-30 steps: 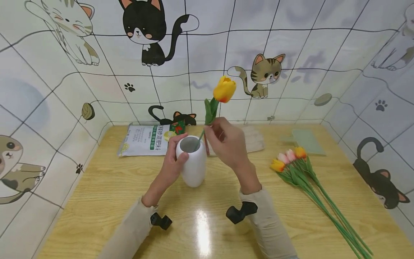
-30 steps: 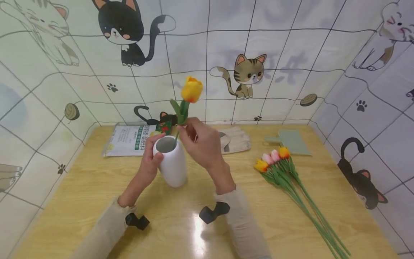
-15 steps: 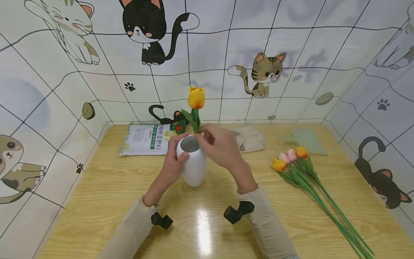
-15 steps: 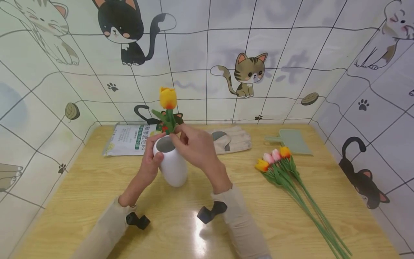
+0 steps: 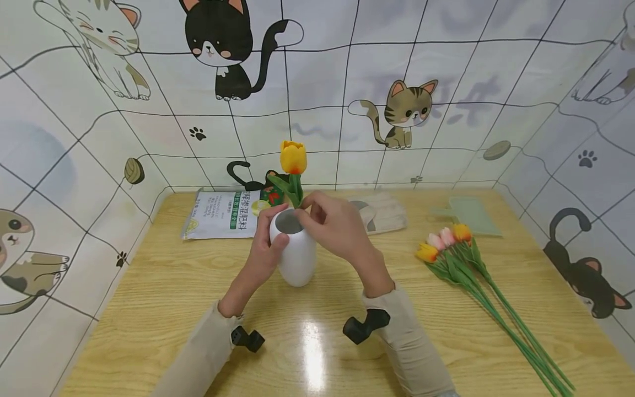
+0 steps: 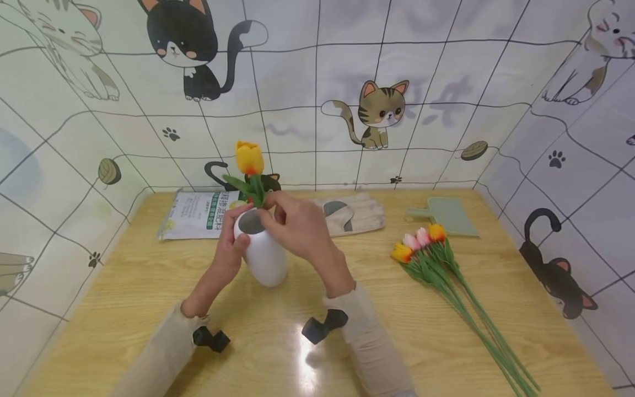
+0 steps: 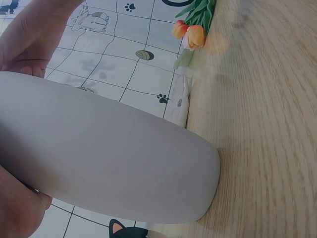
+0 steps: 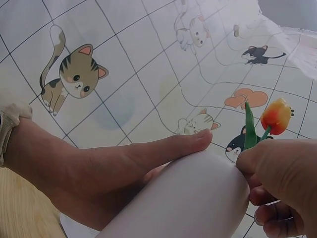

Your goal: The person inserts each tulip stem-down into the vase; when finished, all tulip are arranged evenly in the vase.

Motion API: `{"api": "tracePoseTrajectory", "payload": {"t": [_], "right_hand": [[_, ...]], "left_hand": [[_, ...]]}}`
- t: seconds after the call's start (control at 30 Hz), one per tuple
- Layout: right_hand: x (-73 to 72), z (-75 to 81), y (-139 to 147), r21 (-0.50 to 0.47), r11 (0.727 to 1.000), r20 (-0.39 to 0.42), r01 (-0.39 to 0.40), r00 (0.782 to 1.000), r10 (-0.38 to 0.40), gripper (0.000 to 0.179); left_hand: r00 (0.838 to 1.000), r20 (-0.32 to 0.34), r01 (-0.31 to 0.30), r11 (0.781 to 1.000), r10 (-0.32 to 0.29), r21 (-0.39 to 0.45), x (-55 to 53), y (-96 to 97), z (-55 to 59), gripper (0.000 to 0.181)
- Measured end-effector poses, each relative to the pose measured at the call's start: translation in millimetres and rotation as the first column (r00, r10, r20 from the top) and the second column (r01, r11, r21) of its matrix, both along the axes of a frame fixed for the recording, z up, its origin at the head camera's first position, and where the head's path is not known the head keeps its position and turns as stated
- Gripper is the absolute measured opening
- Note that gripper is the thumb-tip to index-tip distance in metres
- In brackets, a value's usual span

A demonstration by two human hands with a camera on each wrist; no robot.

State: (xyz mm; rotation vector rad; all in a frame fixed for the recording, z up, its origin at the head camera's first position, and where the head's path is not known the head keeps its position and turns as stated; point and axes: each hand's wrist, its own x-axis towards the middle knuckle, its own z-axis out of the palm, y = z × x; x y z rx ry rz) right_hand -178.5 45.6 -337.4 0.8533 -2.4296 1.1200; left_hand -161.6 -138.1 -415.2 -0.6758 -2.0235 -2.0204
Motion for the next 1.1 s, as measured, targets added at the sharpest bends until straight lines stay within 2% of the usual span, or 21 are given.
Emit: {"api": "tracePoseTrajectory", "payload": {"t": [0.57,1.1], "right_hand": [[0.9,2.1,-1.7,-0.004,1.0,-0.01,0.012,1.0,-0.012,0.014],[-0.2,0.1,-1.8,0.007,1.0,0.034,0.031,0.999,-0.031,0.014]], "left_hand": [[1.0,-0.001,0.003,1.0,-0.003,0.006,1.4,-0.5,1.9,0.097],[1.0,0.026,0.006,1.0,-0.005,-0.005,3.2,-1.3,0.7,0.1]]}}
